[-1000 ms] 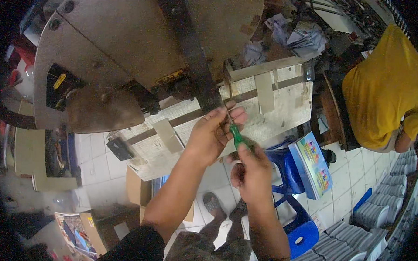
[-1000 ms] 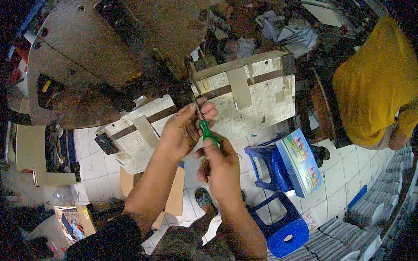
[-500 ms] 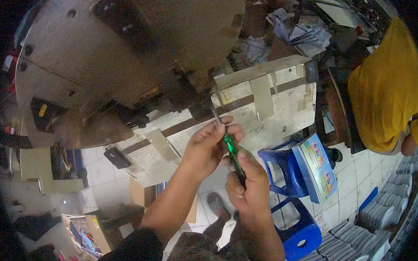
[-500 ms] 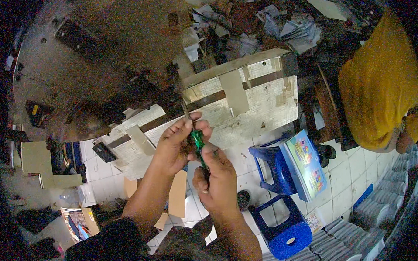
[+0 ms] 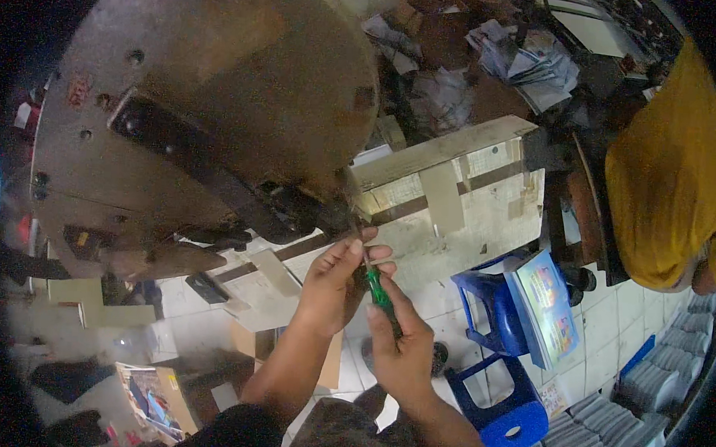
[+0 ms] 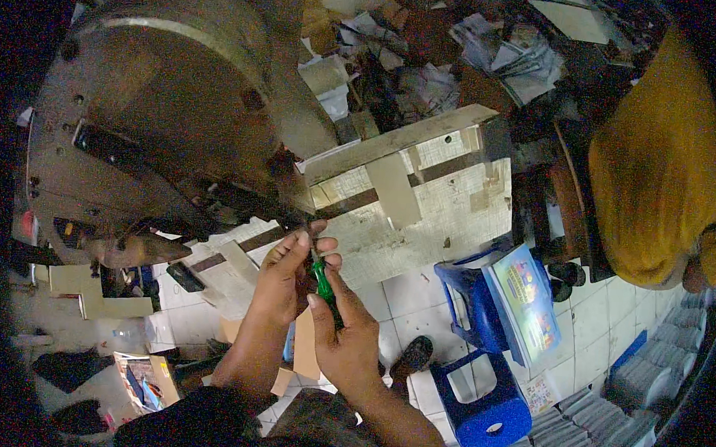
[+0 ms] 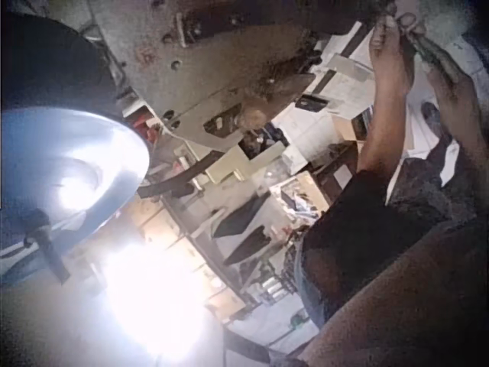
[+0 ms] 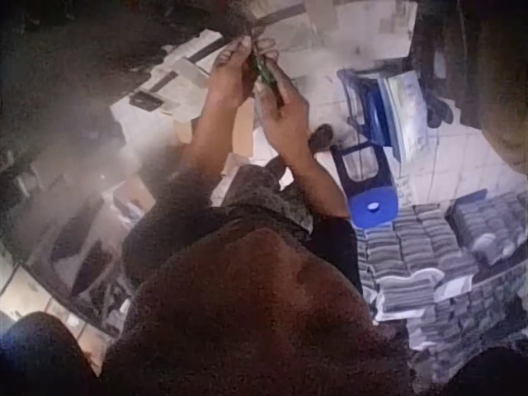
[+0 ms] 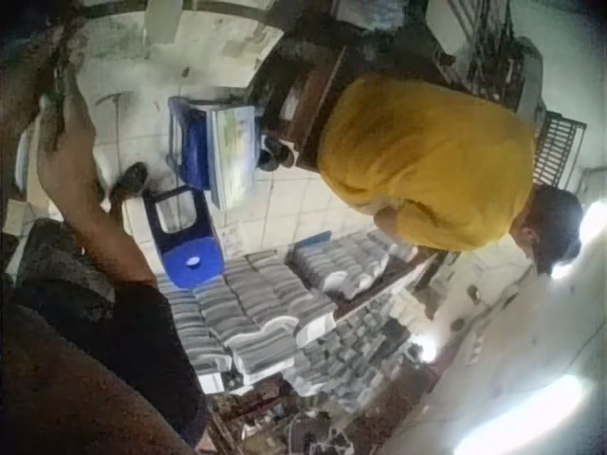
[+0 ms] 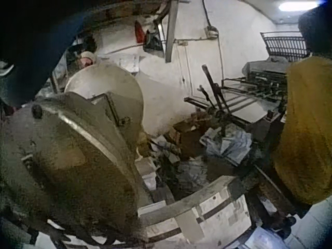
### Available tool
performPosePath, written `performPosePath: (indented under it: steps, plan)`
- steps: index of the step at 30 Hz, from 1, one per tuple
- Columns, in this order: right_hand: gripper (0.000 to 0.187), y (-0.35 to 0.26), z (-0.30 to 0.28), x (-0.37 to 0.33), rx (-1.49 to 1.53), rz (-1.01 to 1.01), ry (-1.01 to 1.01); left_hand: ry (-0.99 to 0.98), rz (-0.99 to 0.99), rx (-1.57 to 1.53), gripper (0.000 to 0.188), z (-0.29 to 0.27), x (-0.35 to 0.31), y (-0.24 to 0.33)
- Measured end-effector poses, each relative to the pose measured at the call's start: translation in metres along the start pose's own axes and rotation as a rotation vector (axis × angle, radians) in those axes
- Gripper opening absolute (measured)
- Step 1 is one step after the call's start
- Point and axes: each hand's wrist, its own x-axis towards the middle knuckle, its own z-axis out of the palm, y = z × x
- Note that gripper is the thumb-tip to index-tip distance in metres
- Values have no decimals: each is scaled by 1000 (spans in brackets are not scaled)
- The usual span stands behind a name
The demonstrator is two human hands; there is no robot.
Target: The person uses a screwdriver to remove a screw from a large binding machine, handles the screw, and then uses the screwdriver to work on a different part of the same machine.
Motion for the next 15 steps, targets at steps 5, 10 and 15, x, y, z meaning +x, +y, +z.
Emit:
performPosePath:
  steps: [5, 10, 15]
  plan:
    - [38, -16, 1, 1, 678, 641, -43, 42, 12, 149, 34, -5, 1, 3]
    - [42, 1, -2, 2, 849, 676, -78, 33, 56, 259, 30, -10, 6, 1]
    - [41, -14, 2, 7, -111, 145, -24, 53, 106, 207, 23, -8, 13, 4]
